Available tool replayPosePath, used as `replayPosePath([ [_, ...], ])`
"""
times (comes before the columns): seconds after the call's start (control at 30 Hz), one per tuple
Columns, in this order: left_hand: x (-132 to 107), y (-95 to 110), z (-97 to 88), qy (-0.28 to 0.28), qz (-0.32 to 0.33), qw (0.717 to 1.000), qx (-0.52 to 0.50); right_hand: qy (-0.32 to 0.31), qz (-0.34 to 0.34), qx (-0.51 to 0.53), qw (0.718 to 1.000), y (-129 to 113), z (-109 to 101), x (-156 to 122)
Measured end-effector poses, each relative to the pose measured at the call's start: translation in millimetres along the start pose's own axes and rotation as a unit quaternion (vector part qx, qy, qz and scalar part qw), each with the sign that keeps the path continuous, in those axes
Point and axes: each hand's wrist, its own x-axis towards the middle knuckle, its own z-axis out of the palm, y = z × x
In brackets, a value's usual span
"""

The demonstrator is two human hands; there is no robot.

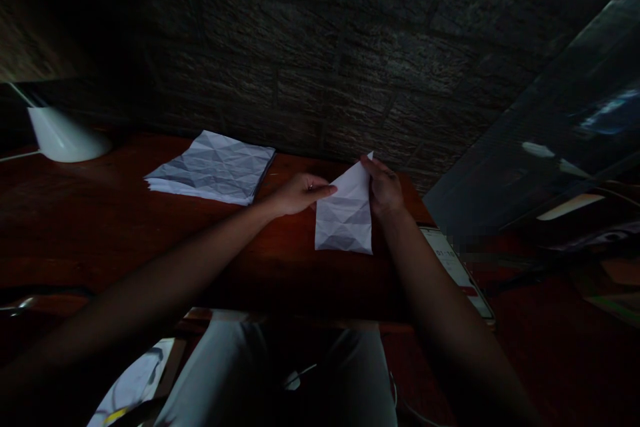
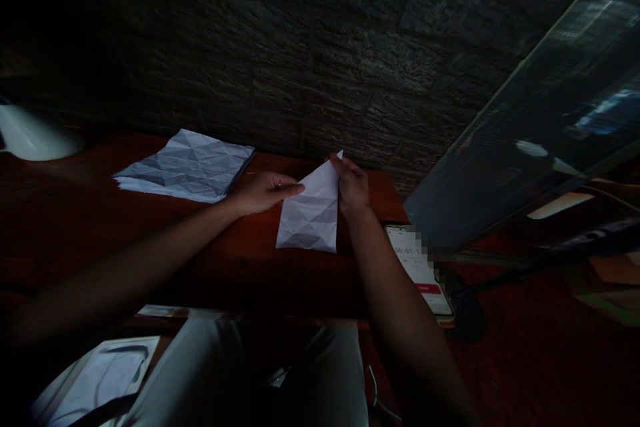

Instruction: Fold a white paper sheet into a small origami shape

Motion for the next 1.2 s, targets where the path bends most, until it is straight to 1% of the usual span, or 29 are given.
replayPosePath([
  [0.1,-1,-1,0.2,-0.010,-0.003,1.000,-0.003,0.012,-0.021,0.011,1.000,2,-2,5],
  [0.3,1,-2,-1.5,0.001,-0.011,1.000,-0.013,0.021,-0.027,0.039,0.999,3,-1,4],
  [0.5,0,-1,-1.2,-0.008,-0.013,1.000,-0.001,0.027,-0.026,0.037,0.999,2,-7,8],
  [0.53,0,-2,-1.4,-0.005,-0.013,1.000,0.000,0.021,-0.029,0.036,0.999,3,-7,7],
  [0.6,1,-3,-2.8,0.013,-0.011,1.000,0.001,-0.009,-0.018,0.025,0.999,4,-4,4],
  [0.7,3,-7,-6.3,0.068,-0.022,0.997,-0.034,-0.084,0.052,-0.015,0.995,5,2,-6],
  [0.77,4,-10,-8.7,0.102,-0.041,0.991,-0.072,-0.122,0.082,-0.032,0.989,6,5,-11],
  [0.9,4,-13,-10.9,0.120,-0.069,0.984,-0.114,-0.125,0.095,-0.047,0.986,10,7,-15],
  [1.0,3,-12,-10.4,0.120,-0.059,0.984,-0.116,-0.148,0.111,-0.065,0.981,11,7,-16],
  [1.07,2,-12,-9.6,0.110,-0.057,0.986,-0.114,-0.164,0.118,-0.083,0.976,11,8,-18],
  [1.13,2,-12,-8.2,0.102,-0.057,0.987,-0.108,-0.164,0.120,-0.093,0.975,11,9,-19],
  [1.2,3,-12,-6.3,0.109,-0.051,0.988,-0.097,-0.154,0.120,-0.092,0.976,11,9,-18],
])
